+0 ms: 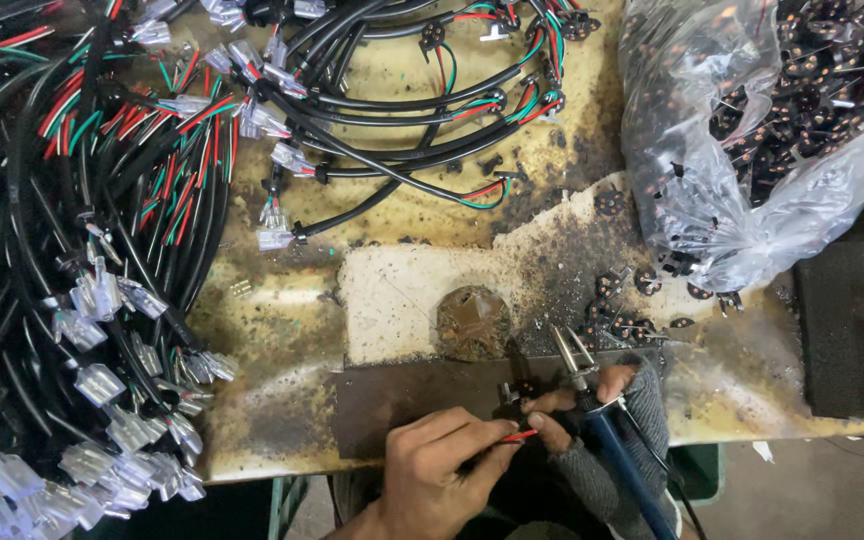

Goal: The person solders wire ends onto small terminal connectors at a workbench, holding a red wire against a connector with one hand while applying a soldering iron with the other, then sets finished assemblies aside and picks up the next wire and connector to repeat the process.

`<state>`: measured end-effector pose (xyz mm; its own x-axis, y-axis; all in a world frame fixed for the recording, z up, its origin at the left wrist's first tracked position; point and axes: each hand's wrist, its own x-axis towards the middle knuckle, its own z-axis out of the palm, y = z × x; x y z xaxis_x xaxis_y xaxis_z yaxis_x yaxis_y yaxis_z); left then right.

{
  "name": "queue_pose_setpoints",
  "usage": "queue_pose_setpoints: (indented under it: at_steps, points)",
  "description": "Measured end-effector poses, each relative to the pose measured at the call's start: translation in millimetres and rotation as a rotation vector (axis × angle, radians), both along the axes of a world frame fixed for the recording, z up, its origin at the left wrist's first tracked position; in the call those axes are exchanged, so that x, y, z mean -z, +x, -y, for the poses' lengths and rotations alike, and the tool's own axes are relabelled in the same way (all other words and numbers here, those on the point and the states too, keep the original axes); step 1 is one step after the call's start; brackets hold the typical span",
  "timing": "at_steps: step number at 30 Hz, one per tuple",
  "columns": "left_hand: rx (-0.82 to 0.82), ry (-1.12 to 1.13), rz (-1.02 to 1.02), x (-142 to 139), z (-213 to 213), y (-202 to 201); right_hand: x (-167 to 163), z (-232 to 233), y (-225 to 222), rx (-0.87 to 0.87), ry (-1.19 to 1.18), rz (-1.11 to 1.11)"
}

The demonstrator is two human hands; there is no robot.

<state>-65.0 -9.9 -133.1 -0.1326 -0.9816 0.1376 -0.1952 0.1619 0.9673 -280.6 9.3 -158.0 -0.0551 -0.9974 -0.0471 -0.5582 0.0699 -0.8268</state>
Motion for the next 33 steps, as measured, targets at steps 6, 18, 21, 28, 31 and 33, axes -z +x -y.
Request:
queue_pose_setpoints:
  at_steps: [6, 18, 21, 28, 31, 33]
  points:
    - [-0.282, -0.061, 0.390, -8.6, 19.5, 12.0, 6.0, -6.6, 2.5, 0.180, 0.240, 0.284]
    - [-0.210, 0.043, 0.276, -16.0, 21.6, 7.9, -16.0, 4.4, 15.4, -0.050, -0.034, 0.033]
    - [-0.050, 0.101, 0.122, -9.2, 9.3, 4.3, -21.5, -0.1, 12.8, -0.082, -0.020, 0.015]
    - [-0.038, 0.065, 0.151, 7.8, 2.4, -1.5, -5.6, -35.6, -13.8, 0.214, -0.072, 0.020]
    - [-0.020, 0.066, 0.170, 8.3, 3.1, -2.3, 10.1, -42.0, -25.7, 0.193, -0.287, -0.045]
    - [-0.033, 0.053, 0.201, 7.1, 3.6, -4.3, 17.3, -41.1, -34.4, 0.118, -0.409, -0.018]
